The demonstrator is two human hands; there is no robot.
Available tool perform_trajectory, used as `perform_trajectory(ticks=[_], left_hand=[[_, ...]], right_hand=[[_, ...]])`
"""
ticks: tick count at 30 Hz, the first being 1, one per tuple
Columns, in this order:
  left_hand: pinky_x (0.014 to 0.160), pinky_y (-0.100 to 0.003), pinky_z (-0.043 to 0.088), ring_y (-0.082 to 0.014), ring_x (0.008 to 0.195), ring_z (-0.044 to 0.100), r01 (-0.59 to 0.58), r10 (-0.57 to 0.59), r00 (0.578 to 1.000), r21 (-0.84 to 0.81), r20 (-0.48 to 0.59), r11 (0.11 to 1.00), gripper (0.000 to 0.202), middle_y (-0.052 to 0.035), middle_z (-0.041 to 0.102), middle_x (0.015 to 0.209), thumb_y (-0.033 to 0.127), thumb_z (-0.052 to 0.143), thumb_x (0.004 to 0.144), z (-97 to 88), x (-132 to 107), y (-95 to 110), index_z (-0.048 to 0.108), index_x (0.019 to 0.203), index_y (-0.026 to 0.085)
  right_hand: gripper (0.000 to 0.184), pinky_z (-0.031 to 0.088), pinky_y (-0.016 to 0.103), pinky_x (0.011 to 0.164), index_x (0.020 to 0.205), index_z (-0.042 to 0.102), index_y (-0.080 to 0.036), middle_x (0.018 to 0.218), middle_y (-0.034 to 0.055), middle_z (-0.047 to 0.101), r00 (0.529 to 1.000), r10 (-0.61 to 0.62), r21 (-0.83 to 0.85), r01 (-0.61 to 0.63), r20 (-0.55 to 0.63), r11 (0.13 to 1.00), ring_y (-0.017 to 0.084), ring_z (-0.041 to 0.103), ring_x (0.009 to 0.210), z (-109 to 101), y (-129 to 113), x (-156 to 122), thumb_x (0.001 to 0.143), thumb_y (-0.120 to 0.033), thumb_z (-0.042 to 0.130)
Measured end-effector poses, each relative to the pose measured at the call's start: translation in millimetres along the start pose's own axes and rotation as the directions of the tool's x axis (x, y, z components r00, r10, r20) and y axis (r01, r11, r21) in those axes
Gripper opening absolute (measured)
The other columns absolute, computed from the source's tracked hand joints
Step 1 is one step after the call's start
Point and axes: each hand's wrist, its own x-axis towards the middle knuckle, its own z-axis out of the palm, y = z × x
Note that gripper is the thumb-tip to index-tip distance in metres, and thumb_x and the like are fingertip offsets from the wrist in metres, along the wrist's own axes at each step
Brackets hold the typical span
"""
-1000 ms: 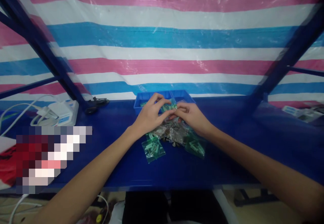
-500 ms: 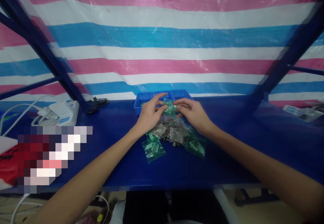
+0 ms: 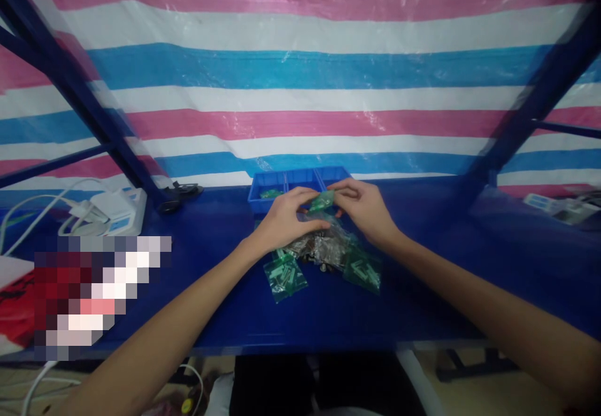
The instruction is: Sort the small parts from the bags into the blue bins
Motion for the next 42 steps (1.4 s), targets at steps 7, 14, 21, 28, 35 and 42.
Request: perform_trajectory(ticks=[7,14,21,28,35,42], left_hand=[[0.065,-0.026,0.048,-0.0144,0.073,0.062,0.039,-0.018,0.969,0.080,-0.247,0.996,0.016,-0.0030,0.066,0.082,0.032,0.065,0.093,4.0,2,-4,0.071,0.094,0.017],[0.060,-0.026,0.047,-0.0150,0.069,0.065,0.077,-0.115,0.927,-0.119,-0.356,0.990,0.033,-0.0005,0.065,0.079,0.035,0.072,0.088,9.1,1,-6,0.062,0.117,0.022],[0.063,-0.026,0.046,-0.0139,0.072,0.062,0.064,-0.112,0.938,-0.154,-0.328,0.986,0.026,0.0005,0.064,0.078,0.022,0.076,0.082,9.2,3,-5,0.065,0.105,0.022],[0.063,-0.027,0.043,-0.0134,0.068,0.059,0.091,-0.125,0.945,-0.125,-0.302,0.988,0.022,0.0021,0.059,0.072,0.026,0.072,0.086,7.0,3,-3,0.063,0.105,0.021],[0.066,-0.029,0.045,-0.0154,0.073,0.061,0.081,-0.134,0.954,-0.200,-0.269,0.976,0.026,0.0006,0.063,0.078,0.021,0.072,0.084,6.8,4,-4,0.055,0.105,0.022],[0.066,-0.029,0.044,-0.0144,0.068,0.057,0.084,-0.123,0.960,-0.157,-0.252,0.984,0.027,0.0026,0.059,0.072,0.029,0.076,0.083,4.8,4,-2,0.057,0.101,0.022]], right_hand=[[0.021,0.048,0.029,0.051,0.081,0.063,-0.018,0.073,0.0060,0.068,0.993,0.020,-0.043,-0.015,0.117,0.999,0.020,0.067,0.072,4,8,-1,0.086,-0.038,0.067],[0.024,0.050,0.029,0.053,0.097,0.060,-0.020,0.083,0.0036,0.064,0.980,-0.022,-0.016,0.026,0.199,1.000,0.020,0.064,0.080,8,8,-4,0.086,-0.040,0.068],[0.019,0.048,0.030,0.058,0.090,0.061,-0.020,0.080,0.0022,0.059,0.975,-0.106,-0.103,0.128,0.198,0.986,0.017,0.056,0.075,9,8,-4,0.091,-0.038,0.062],[0.022,0.046,0.029,0.057,0.090,0.061,-0.020,0.081,0.0016,0.057,0.969,-0.110,-0.102,0.135,0.219,0.986,0.015,0.054,0.070,9,9,-6,0.094,-0.041,0.059],[0.026,0.047,0.031,0.061,0.104,0.064,-0.021,0.080,0.0022,0.063,0.983,-0.057,-0.146,0.083,0.173,0.986,0.017,0.058,0.071,12,4,-10,0.092,-0.044,0.061],[0.025,0.044,0.032,0.059,0.088,0.062,-0.022,0.071,-0.0003,0.059,0.985,-0.066,-0.177,0.094,0.158,0.980,0.015,0.054,0.062,9,2,-8,0.093,-0.046,0.058]])
